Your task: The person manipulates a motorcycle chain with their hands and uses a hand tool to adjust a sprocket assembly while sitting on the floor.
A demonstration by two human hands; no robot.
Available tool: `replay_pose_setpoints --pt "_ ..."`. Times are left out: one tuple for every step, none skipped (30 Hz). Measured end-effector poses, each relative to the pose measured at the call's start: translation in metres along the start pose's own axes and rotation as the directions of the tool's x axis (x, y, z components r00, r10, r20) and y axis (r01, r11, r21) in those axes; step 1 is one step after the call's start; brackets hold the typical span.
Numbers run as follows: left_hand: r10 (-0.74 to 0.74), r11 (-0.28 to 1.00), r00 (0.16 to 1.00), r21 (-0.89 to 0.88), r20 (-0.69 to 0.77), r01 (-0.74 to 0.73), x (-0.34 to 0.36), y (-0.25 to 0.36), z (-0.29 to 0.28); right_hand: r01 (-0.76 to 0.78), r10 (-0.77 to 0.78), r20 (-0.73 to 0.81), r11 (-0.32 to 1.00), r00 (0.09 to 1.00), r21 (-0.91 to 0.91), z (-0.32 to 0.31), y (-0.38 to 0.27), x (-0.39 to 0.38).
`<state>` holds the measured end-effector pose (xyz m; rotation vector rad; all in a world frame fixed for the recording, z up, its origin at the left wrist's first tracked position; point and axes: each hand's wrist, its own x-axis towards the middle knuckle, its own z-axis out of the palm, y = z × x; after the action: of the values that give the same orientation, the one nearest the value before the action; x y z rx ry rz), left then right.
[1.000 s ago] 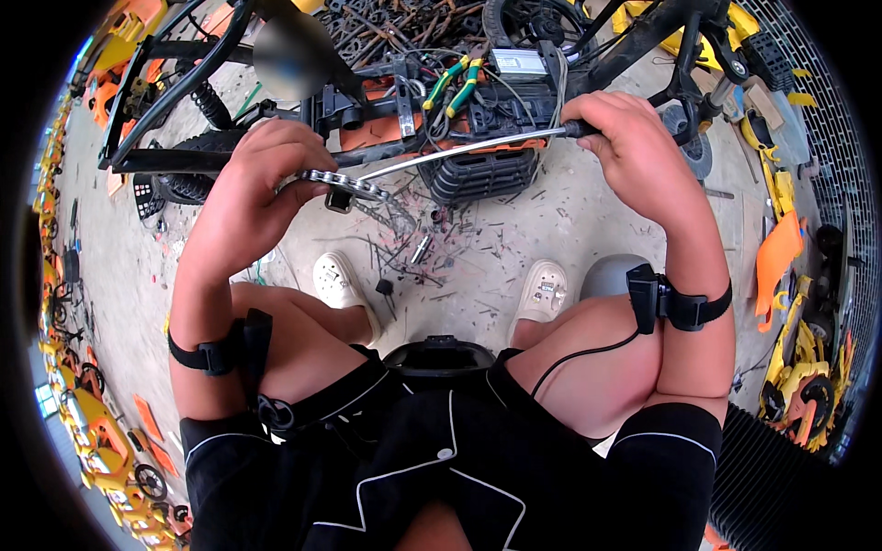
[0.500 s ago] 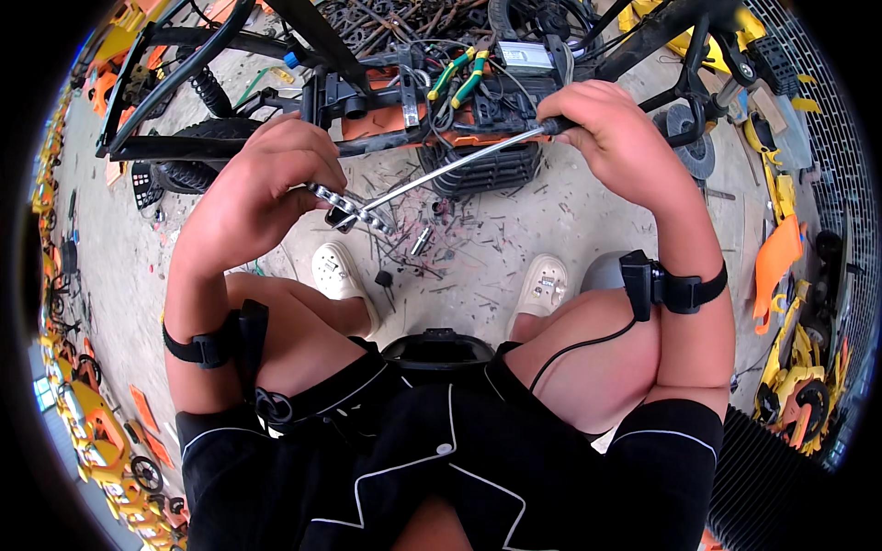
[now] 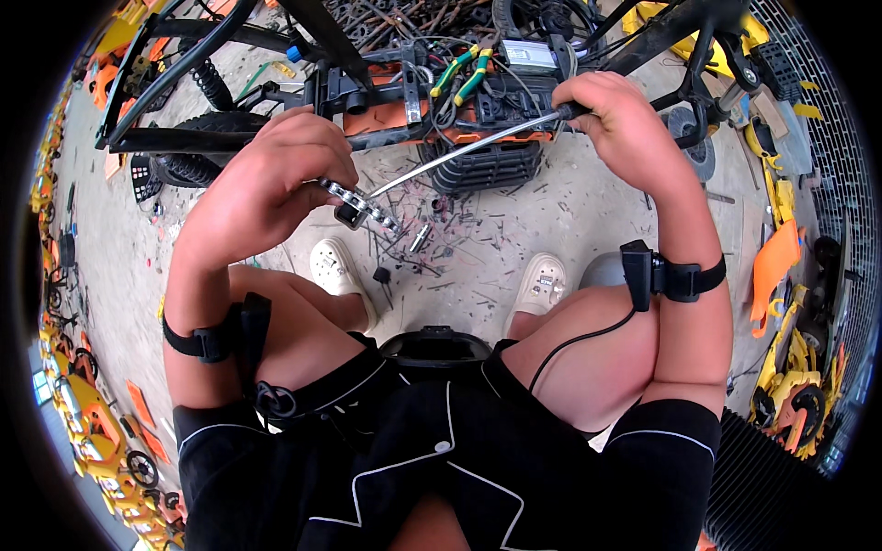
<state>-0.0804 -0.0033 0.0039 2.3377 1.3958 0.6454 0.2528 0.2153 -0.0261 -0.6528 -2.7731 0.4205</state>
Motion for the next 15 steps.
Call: replay_pose_setpoints --pt "0.007 1.0 1.0 -0.013 0.001 -0.007 0.0003 0.0003 0.0004 0.011 -0.011 0.005 1.0 1.0 0.01 0.0012 -0.0018 0.0008" --pt "0.011 1.0 1.0 -0.016 0.002 -0.011 0.0009 0.0005 0.0011 0.022 -0.022 0.007 1.0 1.0 0.022 0.002 -0.0033 0.0017" --pt "0.007 1.0 1.0 -0.008 0.004 -0.007 0.0015 0.0008 0.0017 0.034 -0.034 0.015 0.999 0.999 0.023 0.0022 -0.0044 0.0027" --pt "0.01 1.0 1.0 -0.019 0.012 -0.009 0.0017 0.0012 0.0022 0.048 -0.048 0.02 0.999 0.999 0.026 0.0017 -0.0051 0.0035" --pt "0.004 1.0 1.0 -0.017 0.021 -0.004 0.0018 0.0016 0.0027 0.062 -0.063 0.023 0.998 0.998 0.033 0.0011 -0.0055 0.0041" --pt "-0.002 1.0 1.0 -0.015 0.03 0.003 0.0017 0.002 0.0032 0.07 -0.07 0.016 0.997 0.997 0.029 0.0004 -0.0057 0.0043" --pt "-0.001 1.0 0.999 -0.023 0.032 0.002 0.0017 0.0022 0.0035 0.079 -0.079 0.006 0.996 0.997 0.028 -0.0005 -0.0058 0.0045" --pt "0.0 1.0 0.999 -0.03 0.034 0.001 0.0019 0.0019 0.0038 0.089 -0.088 -0.003 0.996 0.996 0.028 -0.0012 -0.0056 0.0048" --pt "-0.004 1.0 0.999 -0.031 0.034 0.005 0.0018 0.0015 0.0038 0.076 -0.076 -0.004 0.997 0.997 0.026 -0.002 -0.0055 0.005" --pt "0.002 0.999 0.999 -0.034 0.035 -0.001 0.0015 0.0012 0.0037 0.065 -0.065 -0.004 0.998 0.998 0.023 -0.003 -0.0053 0.005" --pt "0.004 1.0 0.999 -0.031 0.035 -0.003 0.0012 0.0008 0.0035 0.037 -0.037 -0.001 0.999 0.999 0.022 -0.0032 -0.0054 0.0053" --pt "0.003 1.0 0.999 -0.02 0.032 -0.002 0.0009 0.0006 0.0035 0.078 -0.078 -0.005 0.997 0.997 0.025 -0.0018 -0.0059 0.0061" --pt "0.011 1.0 0.999 -0.03 0.032 -0.01 0.0009 0.0005 0.0038 0.101 -0.1 -0.008 0.994 0.995 0.031 0.0007 -0.007 0.0069" --pt "0.016 0.999 0.999 -0.032 0.031 -0.015 0.0011 0.0004 0.0043 0.123 -0.122 -0.012 0.992 0.992 0.036 0.0033 -0.0085 0.0077" --pt "0.013 1.0 0.999 -0.024 0.036 -0.012 0.0016 0.0005 0.0052 0.129 -0.13 0.007 0.991 0.991 0.044 0.0058 -0.01 0.0086"
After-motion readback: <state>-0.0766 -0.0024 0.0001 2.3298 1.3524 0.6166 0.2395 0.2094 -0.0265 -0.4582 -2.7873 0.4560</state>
